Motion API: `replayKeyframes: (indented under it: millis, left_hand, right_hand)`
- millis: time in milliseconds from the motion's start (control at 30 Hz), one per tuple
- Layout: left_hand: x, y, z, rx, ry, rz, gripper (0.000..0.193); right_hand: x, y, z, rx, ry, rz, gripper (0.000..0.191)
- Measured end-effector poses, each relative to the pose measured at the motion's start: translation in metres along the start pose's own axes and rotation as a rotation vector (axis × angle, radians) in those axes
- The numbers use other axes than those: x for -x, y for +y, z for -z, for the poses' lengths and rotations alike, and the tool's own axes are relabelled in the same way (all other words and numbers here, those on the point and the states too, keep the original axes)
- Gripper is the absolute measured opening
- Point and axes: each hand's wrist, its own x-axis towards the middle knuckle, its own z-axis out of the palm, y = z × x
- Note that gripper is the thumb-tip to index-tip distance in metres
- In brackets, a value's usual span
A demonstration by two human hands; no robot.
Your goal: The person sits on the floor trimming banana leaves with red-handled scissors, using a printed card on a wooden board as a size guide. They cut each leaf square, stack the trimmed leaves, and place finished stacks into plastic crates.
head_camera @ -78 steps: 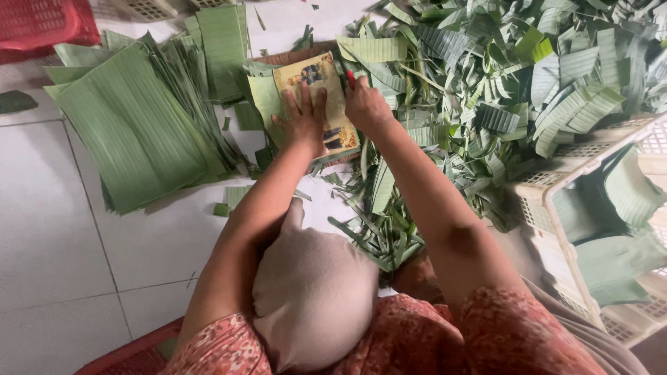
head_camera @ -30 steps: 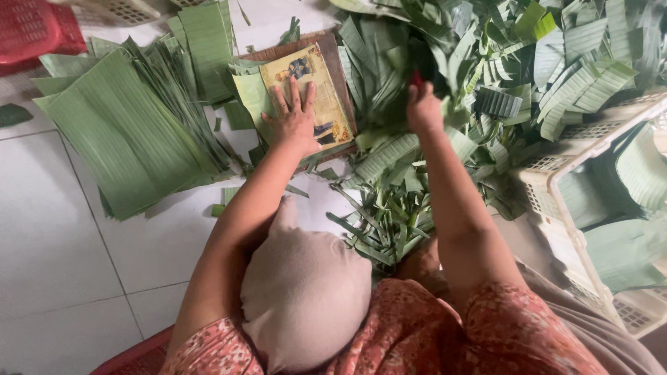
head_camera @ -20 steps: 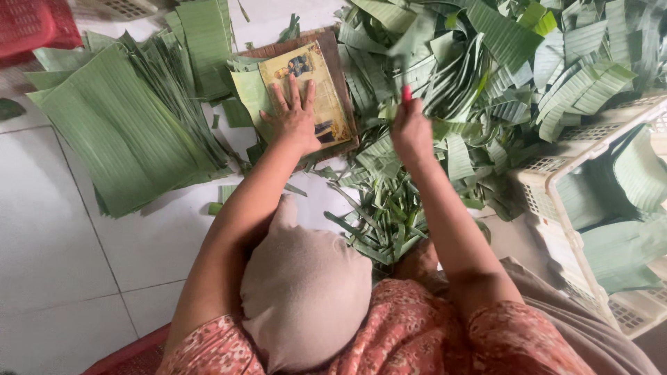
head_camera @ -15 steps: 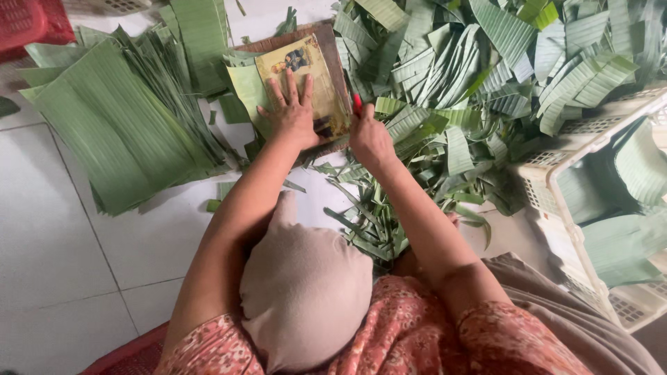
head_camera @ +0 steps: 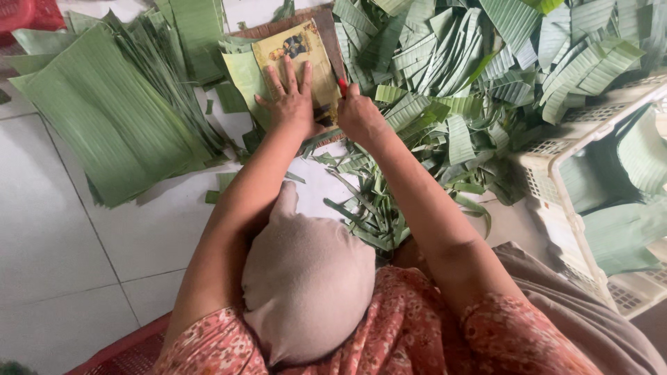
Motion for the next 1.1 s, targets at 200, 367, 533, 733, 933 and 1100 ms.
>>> replayKeyframes:
  millis: [200,367,533,733,933,1100]
  left_hand:
    - [0.001,0.001,0.005,0.007,0.007,-0.005,0.145]
    - [0.000,0.001,0.003,-0.030,0.013,-0.012,0.143]
    - [0.000,0.003,0.001,-0.029,0.017,-0.007,0.144]
    - [0.002,0.004,0.003,-0.018,0.054,-0.020,0.144]
    - [0.001,0.004,0.003,0.002,0.049,-0.028,0.144]
    - [-0.001,-0.001,-0.001,-0.002,0.038,-0.026,0.141]
  right_hand:
    - [0.035,0.002,0.002,0.044,-0.038,-0.077,0.030]
    - [0.062,0.007,0.003,0.047,-0.030,-0.127,0.030]
    - [0.091,0.030,-0.012,0.071,-0.065,-0.174,0.030]
    - [0.143,0.068,-0.033,0.076,-0.061,-0.164,0.032]
    - [0.145,0.073,-0.021,-0.039,0.033,-0.157,0.031]
    - [0.057,0.036,-0.007,-0.081,0.085,0.003,0.031]
